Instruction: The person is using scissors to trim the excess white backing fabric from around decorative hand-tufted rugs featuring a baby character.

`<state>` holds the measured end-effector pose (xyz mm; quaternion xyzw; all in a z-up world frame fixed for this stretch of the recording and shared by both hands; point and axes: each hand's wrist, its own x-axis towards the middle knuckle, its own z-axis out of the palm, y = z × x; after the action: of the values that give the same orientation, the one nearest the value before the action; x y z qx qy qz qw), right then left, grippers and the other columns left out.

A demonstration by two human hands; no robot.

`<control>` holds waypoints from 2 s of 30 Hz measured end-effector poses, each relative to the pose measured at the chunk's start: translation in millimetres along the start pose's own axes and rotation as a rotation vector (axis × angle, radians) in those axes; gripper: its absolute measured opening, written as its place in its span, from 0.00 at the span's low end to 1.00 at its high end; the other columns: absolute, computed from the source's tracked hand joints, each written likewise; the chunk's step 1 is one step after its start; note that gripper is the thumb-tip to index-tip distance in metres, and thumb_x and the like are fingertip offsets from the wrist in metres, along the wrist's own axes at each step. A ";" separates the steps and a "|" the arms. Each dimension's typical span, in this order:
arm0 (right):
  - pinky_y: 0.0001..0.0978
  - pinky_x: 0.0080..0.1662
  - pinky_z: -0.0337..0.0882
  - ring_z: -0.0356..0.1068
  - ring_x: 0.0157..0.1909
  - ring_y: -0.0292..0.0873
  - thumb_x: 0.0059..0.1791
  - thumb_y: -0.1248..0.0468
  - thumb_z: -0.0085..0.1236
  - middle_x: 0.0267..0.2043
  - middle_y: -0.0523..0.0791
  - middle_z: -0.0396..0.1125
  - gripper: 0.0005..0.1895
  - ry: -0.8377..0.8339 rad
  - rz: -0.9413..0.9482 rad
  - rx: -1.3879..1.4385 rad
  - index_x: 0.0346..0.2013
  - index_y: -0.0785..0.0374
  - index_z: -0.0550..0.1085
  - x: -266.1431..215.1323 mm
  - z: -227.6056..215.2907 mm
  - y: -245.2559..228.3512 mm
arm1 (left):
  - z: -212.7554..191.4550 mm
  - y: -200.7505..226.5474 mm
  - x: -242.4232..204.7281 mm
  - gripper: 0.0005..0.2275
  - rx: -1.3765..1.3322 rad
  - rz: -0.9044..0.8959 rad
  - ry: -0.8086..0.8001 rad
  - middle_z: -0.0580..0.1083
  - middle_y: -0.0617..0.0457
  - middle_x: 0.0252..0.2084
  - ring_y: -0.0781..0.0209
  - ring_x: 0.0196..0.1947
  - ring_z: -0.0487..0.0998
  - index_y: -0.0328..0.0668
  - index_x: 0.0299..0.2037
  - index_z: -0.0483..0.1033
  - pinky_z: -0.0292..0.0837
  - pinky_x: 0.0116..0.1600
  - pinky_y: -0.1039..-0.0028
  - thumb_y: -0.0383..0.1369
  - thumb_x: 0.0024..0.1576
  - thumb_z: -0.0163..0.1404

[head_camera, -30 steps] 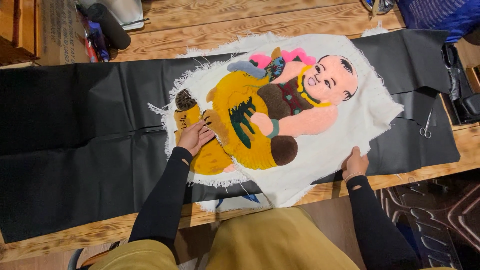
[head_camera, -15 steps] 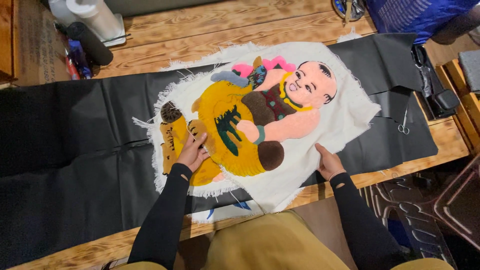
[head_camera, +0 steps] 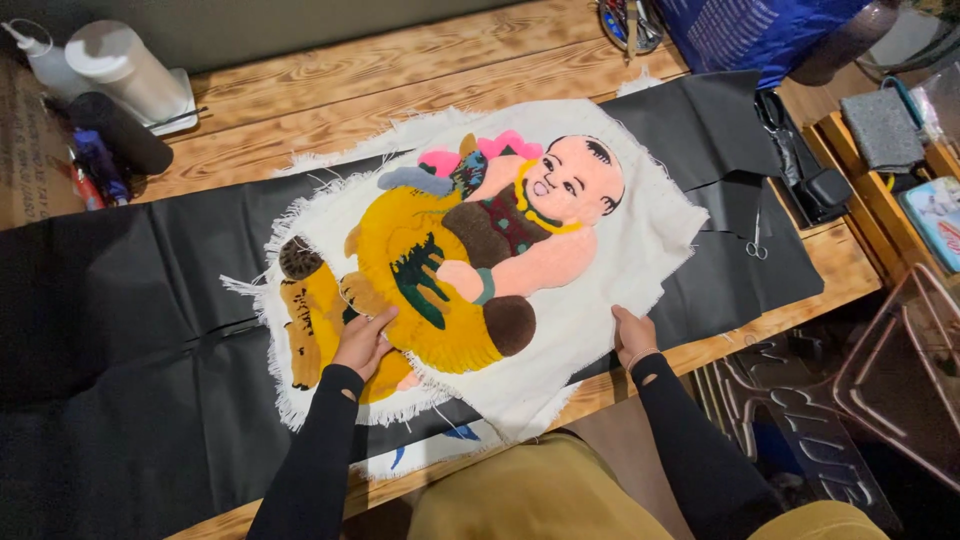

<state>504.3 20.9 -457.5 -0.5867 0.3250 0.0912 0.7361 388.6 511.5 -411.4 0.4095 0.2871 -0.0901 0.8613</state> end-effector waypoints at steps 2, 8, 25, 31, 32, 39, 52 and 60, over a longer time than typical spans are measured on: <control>0.36 0.45 0.71 0.71 0.46 0.43 0.52 0.66 0.56 0.47 0.45 0.71 0.16 0.000 0.010 0.020 0.53 0.70 0.70 -10.8 3.4 -13.6 | 3.6 -5.7 -3.2 0.14 -0.076 -0.008 -0.036 0.78 0.47 0.51 0.57 0.48 0.81 0.33 0.54 0.73 0.77 0.51 0.68 0.30 0.61 0.54; 0.35 0.41 0.71 0.72 0.43 0.41 0.53 0.63 0.54 0.46 0.44 0.71 0.15 0.001 0.016 0.000 0.53 0.65 0.70 -14.4 -0.4 -26.1 | 4.3 -16.9 -18.1 0.17 -0.200 -0.013 -0.091 0.75 0.45 0.57 0.54 0.54 0.78 0.33 0.59 0.71 0.75 0.58 0.65 0.33 0.63 0.50; 0.30 0.39 0.73 0.73 0.39 0.36 0.52 0.65 0.57 0.43 0.44 0.74 0.10 0.089 -0.192 -0.016 0.44 0.68 0.77 -5.2 -8.1 -25.9 | 22.9 -33.8 -22.8 0.16 -0.206 -0.146 -0.160 0.76 0.42 0.56 0.53 0.54 0.79 0.31 0.58 0.69 0.76 0.57 0.67 0.26 0.61 0.52; 0.32 0.33 0.71 0.71 0.34 0.38 0.51 0.64 0.58 0.38 0.46 0.72 0.10 0.110 -0.189 -0.205 0.40 0.72 0.76 4.2 -17.9 -19.2 | 19.6 -43.6 -26.5 0.14 -0.175 -0.133 -0.126 0.78 0.44 0.52 0.55 0.50 0.81 0.33 0.54 0.72 0.78 0.53 0.69 0.26 0.59 0.53; 0.33 0.33 0.72 0.71 0.34 0.38 0.50 0.65 0.58 0.38 0.45 0.72 0.09 0.101 -0.149 -0.150 0.40 0.68 0.76 -0.1 -13.6 -27.0 | 5.9 -54.2 -18.3 0.13 -0.150 -0.135 -0.119 0.78 0.43 0.52 0.56 0.46 0.79 0.32 0.55 0.73 0.74 0.48 0.69 0.27 0.61 0.54; 0.33 0.34 0.67 0.68 0.33 0.38 0.52 0.59 0.60 0.33 0.41 0.69 0.10 0.028 0.013 -0.031 0.43 0.60 0.75 54.6 -34.1 -55.8 | 57.9 -37.2 -54.7 0.14 -0.194 -0.094 -0.010 0.79 0.47 0.53 0.58 0.51 0.81 0.36 0.54 0.74 0.77 0.53 0.70 0.31 0.59 0.53; 0.38 0.58 0.74 0.73 0.57 0.44 0.53 0.59 0.57 0.54 0.46 0.73 0.18 -0.201 0.188 0.303 0.56 0.62 0.71 76.1 -22.3 -113.6 | 73.2 -62.1 -63.3 0.11 -0.050 -0.105 0.137 0.81 0.54 0.39 0.69 0.24 0.77 0.39 0.47 0.77 0.67 0.24 0.81 0.35 0.58 0.57; 0.42 0.57 0.74 0.73 0.56 0.46 0.52 0.60 0.57 0.56 0.46 0.72 0.19 -0.261 0.139 0.201 0.56 0.63 0.72 82.2 -11.4 -135.6 | 62.7 -76.8 -46.6 0.10 0.043 -0.111 0.292 0.79 0.56 0.38 0.71 0.25 0.75 0.41 0.44 0.77 0.65 0.24 0.80 0.34 0.57 0.60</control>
<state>633.5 -49.9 -397.7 -0.4695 0.2738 0.1845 0.8189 346.8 410.6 -403.8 0.4201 0.4296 -0.0832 0.7950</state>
